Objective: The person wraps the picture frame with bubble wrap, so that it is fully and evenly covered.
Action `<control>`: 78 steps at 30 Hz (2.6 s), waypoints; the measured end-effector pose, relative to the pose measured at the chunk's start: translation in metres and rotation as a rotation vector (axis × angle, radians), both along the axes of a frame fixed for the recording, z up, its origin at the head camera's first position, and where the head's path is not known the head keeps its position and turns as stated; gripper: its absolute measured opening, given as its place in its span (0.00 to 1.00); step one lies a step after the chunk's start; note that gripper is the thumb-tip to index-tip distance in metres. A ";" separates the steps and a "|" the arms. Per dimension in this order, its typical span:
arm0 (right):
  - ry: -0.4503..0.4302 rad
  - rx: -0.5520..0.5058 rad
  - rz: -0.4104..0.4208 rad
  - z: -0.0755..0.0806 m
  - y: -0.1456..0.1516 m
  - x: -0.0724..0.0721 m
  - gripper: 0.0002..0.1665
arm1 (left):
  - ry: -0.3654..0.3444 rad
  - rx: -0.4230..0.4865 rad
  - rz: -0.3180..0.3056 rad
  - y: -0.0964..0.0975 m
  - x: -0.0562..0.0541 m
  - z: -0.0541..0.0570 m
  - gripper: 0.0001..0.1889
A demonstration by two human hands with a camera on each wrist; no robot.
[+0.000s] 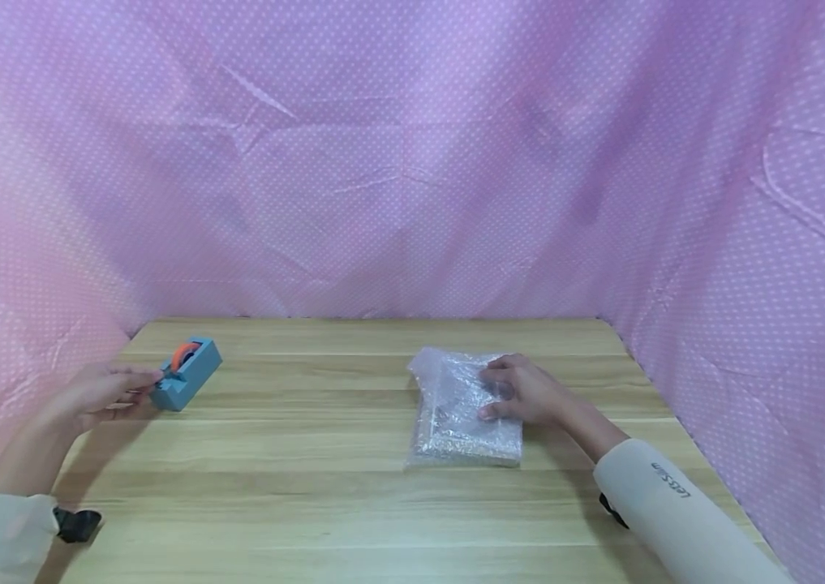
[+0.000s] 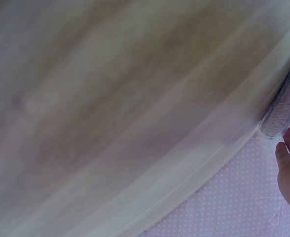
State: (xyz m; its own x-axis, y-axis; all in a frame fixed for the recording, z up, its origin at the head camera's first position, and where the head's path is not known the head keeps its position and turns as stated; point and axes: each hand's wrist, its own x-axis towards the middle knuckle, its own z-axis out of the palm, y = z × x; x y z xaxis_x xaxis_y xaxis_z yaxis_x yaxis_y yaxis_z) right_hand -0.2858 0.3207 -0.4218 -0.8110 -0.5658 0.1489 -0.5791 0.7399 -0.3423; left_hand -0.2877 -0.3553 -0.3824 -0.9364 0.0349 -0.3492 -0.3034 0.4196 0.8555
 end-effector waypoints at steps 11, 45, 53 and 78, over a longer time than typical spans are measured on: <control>0.021 0.004 0.015 0.001 -0.004 0.000 0.44 | -0.028 0.200 -0.020 -0.015 0.005 -0.007 0.13; 0.036 0.007 0.008 0.004 0.003 -0.001 0.43 | -0.121 -0.143 -0.075 -0.009 0.022 -0.010 0.17; 0.024 -0.004 0.010 -0.001 0.004 0.006 0.43 | 0.031 -0.278 -0.202 -0.002 0.021 -0.013 0.20; 0.015 -0.015 0.016 0.002 0.000 -0.003 0.42 | 0.287 -0.416 -0.322 -0.013 0.006 -0.002 0.17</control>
